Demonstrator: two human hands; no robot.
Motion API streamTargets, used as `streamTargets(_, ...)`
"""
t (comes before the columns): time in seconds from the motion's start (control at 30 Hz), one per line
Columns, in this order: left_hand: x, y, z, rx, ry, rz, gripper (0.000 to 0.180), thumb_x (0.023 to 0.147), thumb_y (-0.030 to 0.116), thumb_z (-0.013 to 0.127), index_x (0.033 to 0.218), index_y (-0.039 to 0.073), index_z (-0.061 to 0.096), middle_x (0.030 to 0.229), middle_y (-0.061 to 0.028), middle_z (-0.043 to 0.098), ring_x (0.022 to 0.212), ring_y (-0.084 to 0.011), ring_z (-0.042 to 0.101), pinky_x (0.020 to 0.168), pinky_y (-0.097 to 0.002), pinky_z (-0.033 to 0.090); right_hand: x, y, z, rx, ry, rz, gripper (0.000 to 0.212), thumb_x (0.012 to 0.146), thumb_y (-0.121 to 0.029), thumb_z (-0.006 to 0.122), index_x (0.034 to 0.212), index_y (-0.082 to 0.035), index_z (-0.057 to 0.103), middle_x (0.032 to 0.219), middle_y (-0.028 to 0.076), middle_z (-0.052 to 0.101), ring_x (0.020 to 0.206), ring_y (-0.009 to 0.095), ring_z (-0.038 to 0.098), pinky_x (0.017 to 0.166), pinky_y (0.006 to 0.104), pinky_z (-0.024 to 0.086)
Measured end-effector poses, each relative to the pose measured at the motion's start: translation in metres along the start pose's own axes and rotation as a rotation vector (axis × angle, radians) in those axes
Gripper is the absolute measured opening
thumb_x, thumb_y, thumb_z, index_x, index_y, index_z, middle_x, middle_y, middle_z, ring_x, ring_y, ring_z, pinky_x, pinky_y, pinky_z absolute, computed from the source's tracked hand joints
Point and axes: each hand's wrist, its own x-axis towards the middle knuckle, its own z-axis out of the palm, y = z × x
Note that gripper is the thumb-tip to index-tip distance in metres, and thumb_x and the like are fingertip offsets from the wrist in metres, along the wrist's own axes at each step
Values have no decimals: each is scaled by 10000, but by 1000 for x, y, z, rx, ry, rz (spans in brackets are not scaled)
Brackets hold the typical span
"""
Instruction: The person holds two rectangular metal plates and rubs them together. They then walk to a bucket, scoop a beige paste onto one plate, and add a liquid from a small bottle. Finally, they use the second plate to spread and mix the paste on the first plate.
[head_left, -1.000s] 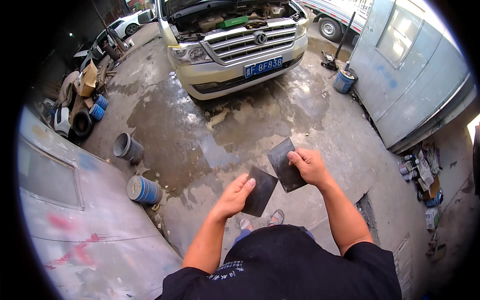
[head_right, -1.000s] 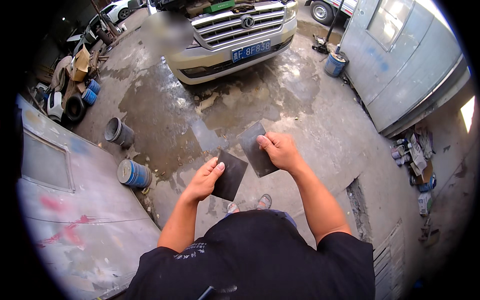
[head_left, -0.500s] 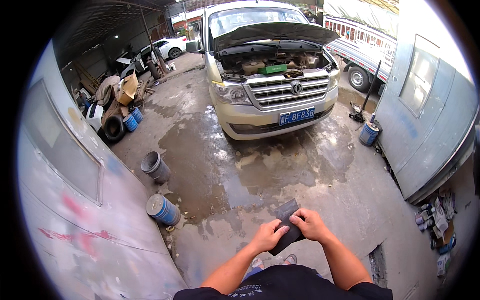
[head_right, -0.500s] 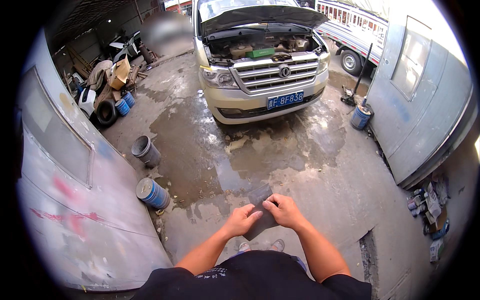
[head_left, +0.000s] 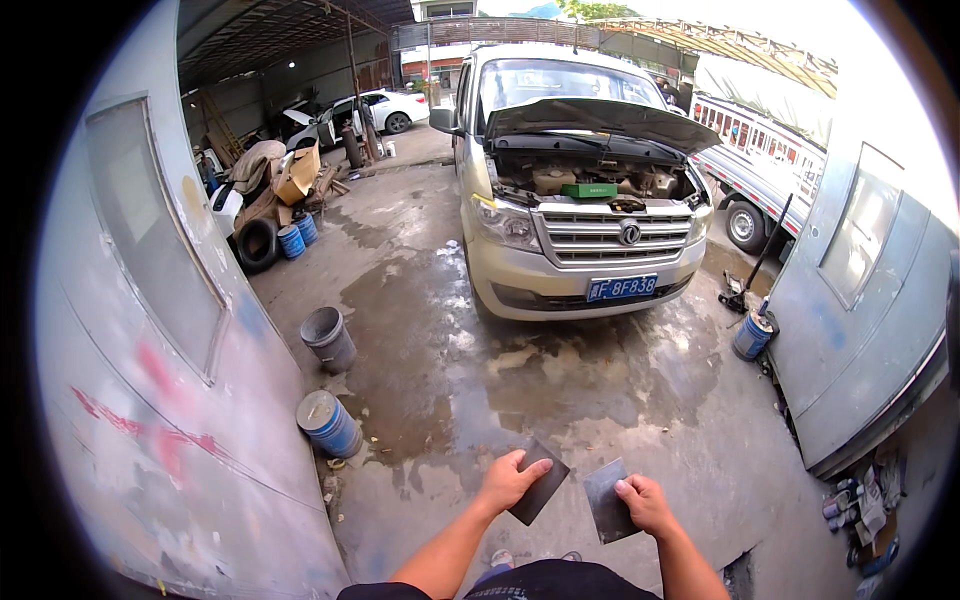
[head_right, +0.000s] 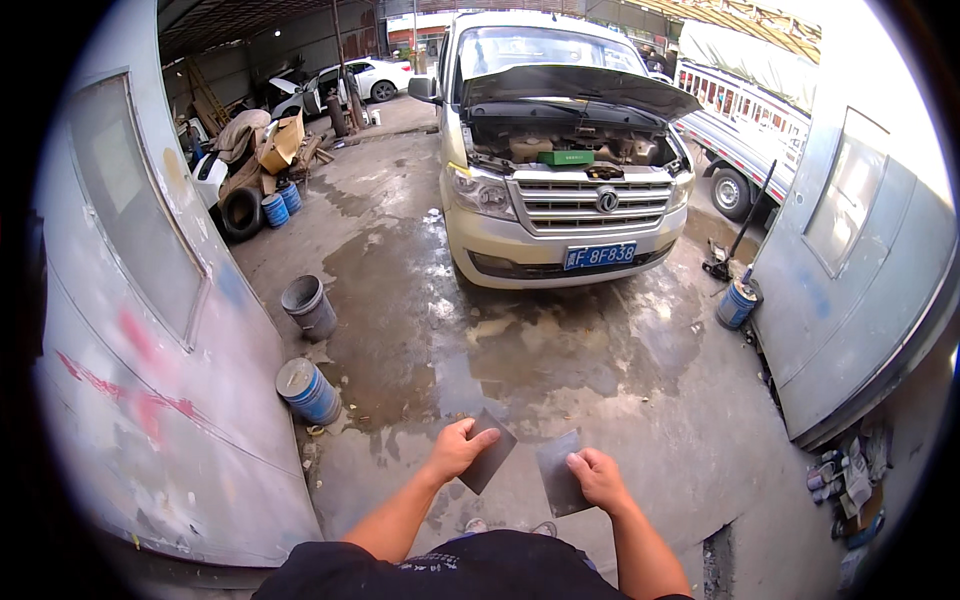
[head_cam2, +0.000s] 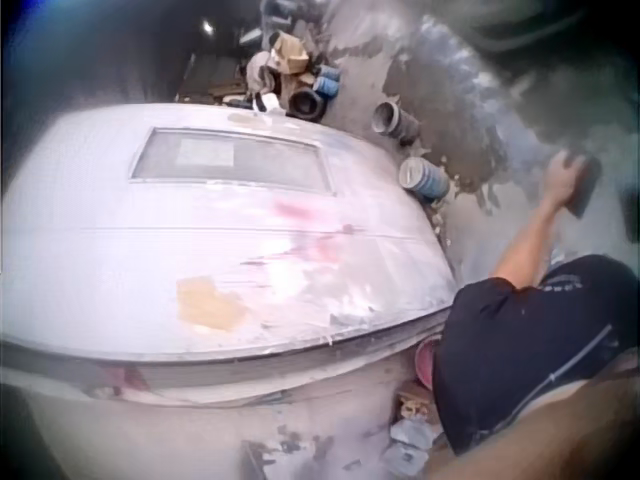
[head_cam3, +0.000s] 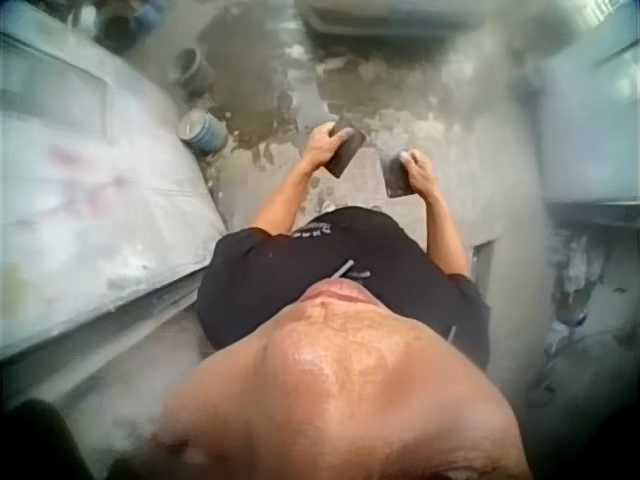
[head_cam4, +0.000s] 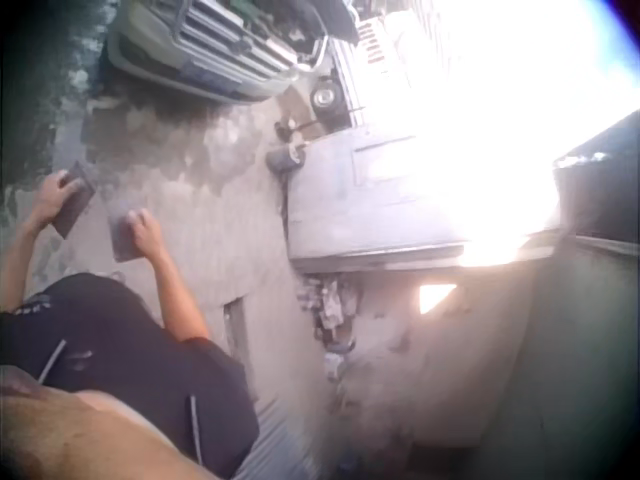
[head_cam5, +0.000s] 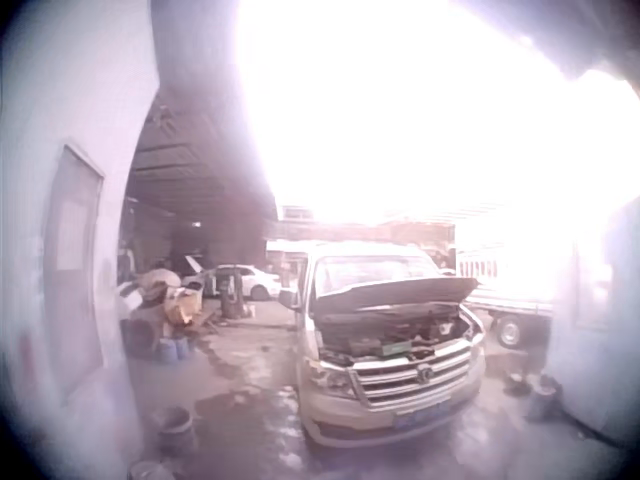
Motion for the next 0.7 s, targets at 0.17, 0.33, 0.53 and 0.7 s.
streamTargets(0.17, -3, -22, 2, 84, -30, -21, 444, 912, 454, 616, 798, 25, 638, 728, 22, 616, 653, -58, 507, 603, -259, 434, -2, -24, 18, -185, 32, -39, 220, 887, -230, 651, 912, -13, 623, 789, 86, 661, 744, 172, 603, 694, 337, 493)
streamTargets(0.33, -3, -38, -12, 85, -64, 124, 559, 970, 509, 453, 801, 1, 615, 675, -112, 608, 654, -192, 556, 653, -348, 453, -1, -26, 35, -200, 6, -156, 271, 860, -207, 657, 1063, -32, 621, 935, 199, 676, 912, 337, 655, 787, 418, 503)
streamTargets(0.53, -8, -24, -15, 64, -57, 238, 271, 977, 266, 536, 967, 11, 629, 860, -68, 662, 833, -130, 601, 760, -314, 488, 5, -58, 51, -565, -311, -74, 308, 874, -322, 625, 1052, -72, 629, 926, 200, 672, 865, 379, 647, 739, 421, 509)
streamTargets(0.7, -4, -12, -8, 111, -411, 193, 196, 943, 162, 591, 1058, 13, 643, 922, -53, 680, 866, -107, 605, 766, -285, 490, 13, -39, 58, -687, -342, -251, 256, 871, -334, 604, 946, -90, 615, 792, 183, 652, 744, 410, 620, 649, 467, 493)
